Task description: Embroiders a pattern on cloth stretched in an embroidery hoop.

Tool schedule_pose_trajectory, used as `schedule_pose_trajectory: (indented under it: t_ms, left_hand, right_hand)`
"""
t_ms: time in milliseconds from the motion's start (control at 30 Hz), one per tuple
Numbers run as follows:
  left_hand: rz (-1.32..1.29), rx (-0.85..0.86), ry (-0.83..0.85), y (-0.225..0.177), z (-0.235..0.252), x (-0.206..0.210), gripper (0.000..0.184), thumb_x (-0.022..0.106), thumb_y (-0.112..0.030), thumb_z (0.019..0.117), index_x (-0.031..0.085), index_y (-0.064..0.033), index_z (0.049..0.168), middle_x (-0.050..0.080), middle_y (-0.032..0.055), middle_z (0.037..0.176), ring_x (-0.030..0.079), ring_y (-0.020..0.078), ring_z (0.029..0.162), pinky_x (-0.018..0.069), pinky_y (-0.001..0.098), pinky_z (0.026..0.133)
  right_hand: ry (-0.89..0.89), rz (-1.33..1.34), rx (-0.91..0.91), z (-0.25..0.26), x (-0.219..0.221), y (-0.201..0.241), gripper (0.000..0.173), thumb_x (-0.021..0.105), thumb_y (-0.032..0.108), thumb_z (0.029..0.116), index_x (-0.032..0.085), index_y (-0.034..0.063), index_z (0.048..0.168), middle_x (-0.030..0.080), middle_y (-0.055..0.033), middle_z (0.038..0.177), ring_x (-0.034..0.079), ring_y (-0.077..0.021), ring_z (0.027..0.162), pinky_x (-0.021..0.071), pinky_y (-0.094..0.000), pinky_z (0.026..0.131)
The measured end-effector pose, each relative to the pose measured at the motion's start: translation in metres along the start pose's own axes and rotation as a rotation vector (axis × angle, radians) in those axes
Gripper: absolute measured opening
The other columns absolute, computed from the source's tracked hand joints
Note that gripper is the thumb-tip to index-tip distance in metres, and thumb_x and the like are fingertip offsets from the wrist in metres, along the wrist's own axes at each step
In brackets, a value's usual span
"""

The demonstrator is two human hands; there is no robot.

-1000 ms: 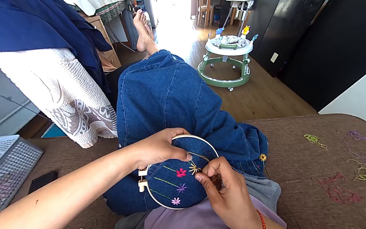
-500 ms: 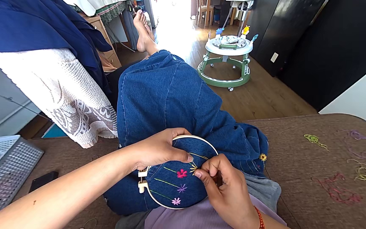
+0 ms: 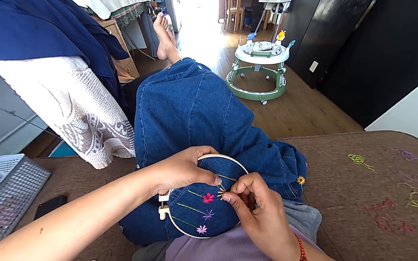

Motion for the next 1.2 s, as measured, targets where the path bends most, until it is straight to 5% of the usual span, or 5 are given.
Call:
schedule_pose_trajectory:
  t_ms: [967, 1200]
  left_hand:
    - [0.052, 0.026, 0.002, -0.001, -0.002, 0.002, 0.033, 0.072, 0.002, 0.0858, 0.064, -0.0105, 0.116, 0.072, 0.005, 0.1, 0.069, 0.0108, 0.089, 0.0575, 0.0239, 0.077]
    - [0.034, 0.022, 0.017, -0.001, -0.003, 0.002, 0.033, 0.073, 0.001, 0.0863, 0.064, -0.0097, 0.117, 0.073, 0.0053, 0.1, 0.07, 0.0111, 0.089, 0.0585, 0.0247, 0.078]
  right_hand:
    - [-0.044, 0.052, -0.002, -0.002, 0.003, 0.001, 0.024, 0.07, 0.025, 0.0966, 0.052, 0.0108, 0.089, 0.062, 0.0032, 0.078, 0.053, 0.002, 0.061, 0.0433, -0.0122, 0.051]
    - [0.062, -0.025, 0.028, 0.013, -0.008, 0.006, 0.026, 0.068, 0.036, 0.0972, 0.067, 0.0102, 0.102, 0.066, 0.0054, 0.079, 0.059, 0.0019, 0.065, 0.05, -0.0135, 0.056]
Point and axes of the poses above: each hand's wrist, its own z-axis towards the middle knuckle, its own x-axis out of the palm, y = z × x, the point moved 1 cm from there along z, towards the middle knuckle
